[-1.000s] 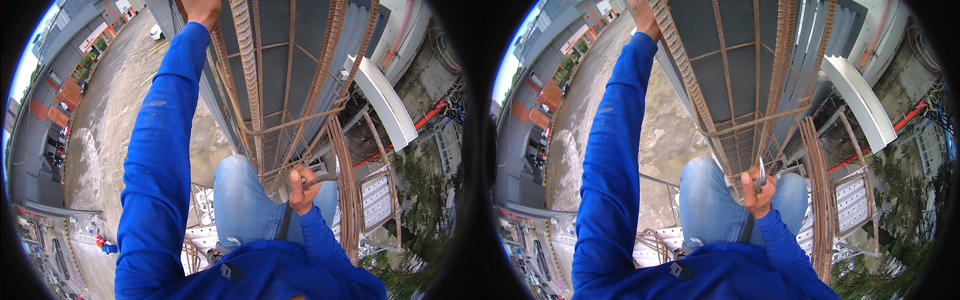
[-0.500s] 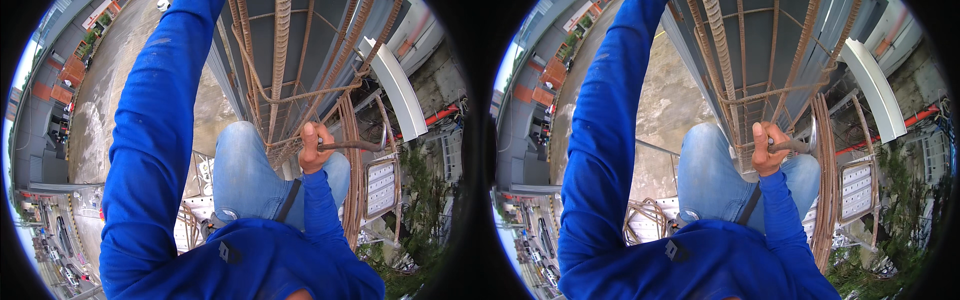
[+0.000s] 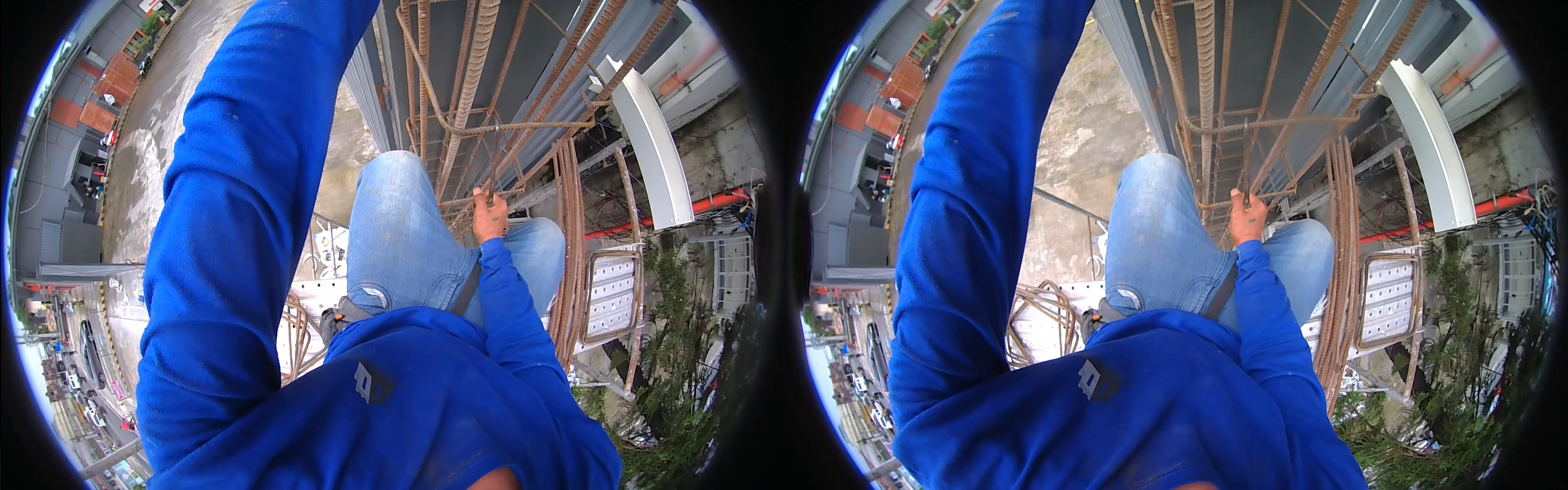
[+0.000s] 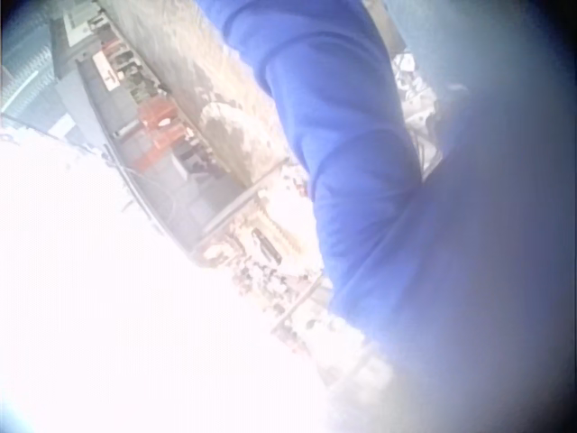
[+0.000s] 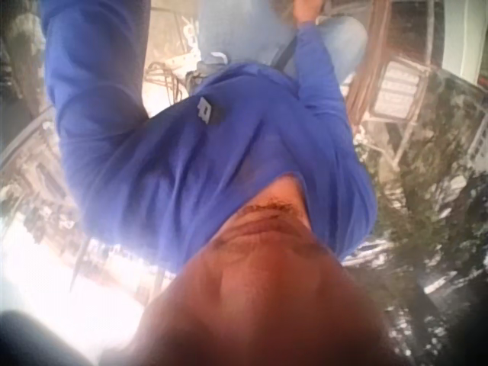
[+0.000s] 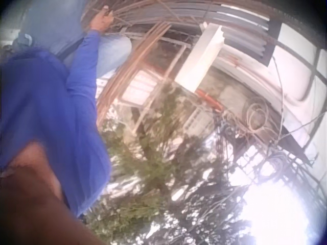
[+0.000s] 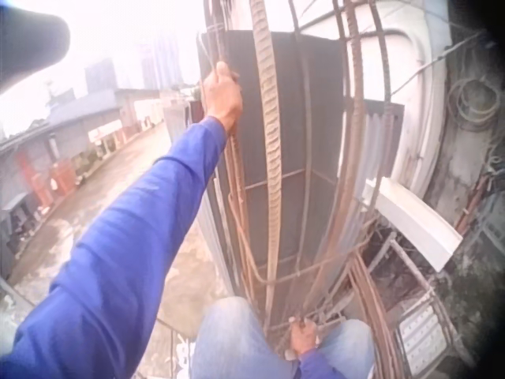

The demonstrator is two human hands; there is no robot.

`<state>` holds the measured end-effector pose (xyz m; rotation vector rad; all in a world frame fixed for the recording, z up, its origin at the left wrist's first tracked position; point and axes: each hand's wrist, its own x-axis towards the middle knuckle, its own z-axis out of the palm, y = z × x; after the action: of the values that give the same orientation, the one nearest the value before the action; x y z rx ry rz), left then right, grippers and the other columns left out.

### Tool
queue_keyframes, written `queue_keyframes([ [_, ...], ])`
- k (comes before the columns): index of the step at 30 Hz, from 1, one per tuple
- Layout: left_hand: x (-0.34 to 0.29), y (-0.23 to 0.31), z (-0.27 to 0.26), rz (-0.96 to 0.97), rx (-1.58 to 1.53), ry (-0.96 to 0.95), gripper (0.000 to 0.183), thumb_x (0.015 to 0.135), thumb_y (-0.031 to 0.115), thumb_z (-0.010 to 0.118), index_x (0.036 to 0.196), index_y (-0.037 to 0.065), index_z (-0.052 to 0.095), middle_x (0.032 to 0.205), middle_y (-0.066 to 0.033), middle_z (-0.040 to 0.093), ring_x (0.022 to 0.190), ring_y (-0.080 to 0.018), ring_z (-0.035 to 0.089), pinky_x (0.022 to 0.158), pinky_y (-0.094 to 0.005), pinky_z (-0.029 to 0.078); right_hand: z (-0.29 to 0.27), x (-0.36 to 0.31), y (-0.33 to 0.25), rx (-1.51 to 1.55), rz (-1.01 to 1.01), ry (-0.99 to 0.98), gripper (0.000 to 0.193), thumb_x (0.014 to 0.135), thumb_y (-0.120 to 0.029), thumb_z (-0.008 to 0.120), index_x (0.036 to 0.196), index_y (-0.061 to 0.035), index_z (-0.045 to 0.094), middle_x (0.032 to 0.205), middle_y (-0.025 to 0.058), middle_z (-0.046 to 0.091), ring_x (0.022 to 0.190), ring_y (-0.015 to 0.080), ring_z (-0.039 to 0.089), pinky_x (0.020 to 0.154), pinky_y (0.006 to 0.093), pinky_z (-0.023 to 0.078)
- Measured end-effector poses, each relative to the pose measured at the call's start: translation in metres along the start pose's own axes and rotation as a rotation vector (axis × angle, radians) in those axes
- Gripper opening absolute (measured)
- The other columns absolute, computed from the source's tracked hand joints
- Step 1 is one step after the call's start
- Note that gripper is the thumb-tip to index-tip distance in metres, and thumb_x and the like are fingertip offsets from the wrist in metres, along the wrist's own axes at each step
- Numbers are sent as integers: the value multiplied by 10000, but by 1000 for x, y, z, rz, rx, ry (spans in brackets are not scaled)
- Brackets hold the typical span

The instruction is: The person is assembling a rebar cage on a construction site. They lift and position vertical rebar rods, then secure them by wrapping and twisting wire ties around the intersections using pliers. The person works on a metal scaffolding platform, occasionally adjusting their footing.

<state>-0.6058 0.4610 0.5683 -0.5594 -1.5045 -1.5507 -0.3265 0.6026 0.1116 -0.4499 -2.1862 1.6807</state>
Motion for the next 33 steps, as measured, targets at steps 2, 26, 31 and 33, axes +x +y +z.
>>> queue_keyframes([
  [2, -3, 3, -2, -9, -23, 14, 497, 1014, 368, 385, 802, -16, 620, 661, -109, 590, 642, -233, 577, 632, -390, 451, 0, -3, 2, 0, -55, 29, 316, 894, -247, 651, 769, 39, 601, 572, 109, 510, 557, 177, 453, 554, 366, 382],
  [26, -18, 2, 3, -266, -306, -198, 417, 1047, 390, 329, 939, 20, 487, 613, 5, 351, 493, -107, 328, 445, -279, 277, 151, 251, -148, 205, -349, 22, 368, 880, -286, 606, 746, 57, 592, 659, 247, 592, 648, 411, 611, 606, 463, 442],
  [31, -22, 10, 9, -236, -218, -154, 395, 1054, 375, 326, 958, 22, 477, 644, 2, 364, 507, -107, 316, 459, -277, 280, 185, 250, -43, 17, -98, -100, 284, 873, -236, 616, 853, 43, 666, 748, 285, 619, 753, 433, 626, 698, 456, 470],
  [33, -20, 17, 2, -231, -185, -132, 390, 1055, 375, 323, 969, 25, 471, 656, 2, 366, 517, -105, 310, 467, -272, 285, 190, 237, -67, 121, -200, -112, 297, 872, -250, 616, 861, 42, 666, 740, 285, 615, 743, 441, 616, 688, 450, 471],
])
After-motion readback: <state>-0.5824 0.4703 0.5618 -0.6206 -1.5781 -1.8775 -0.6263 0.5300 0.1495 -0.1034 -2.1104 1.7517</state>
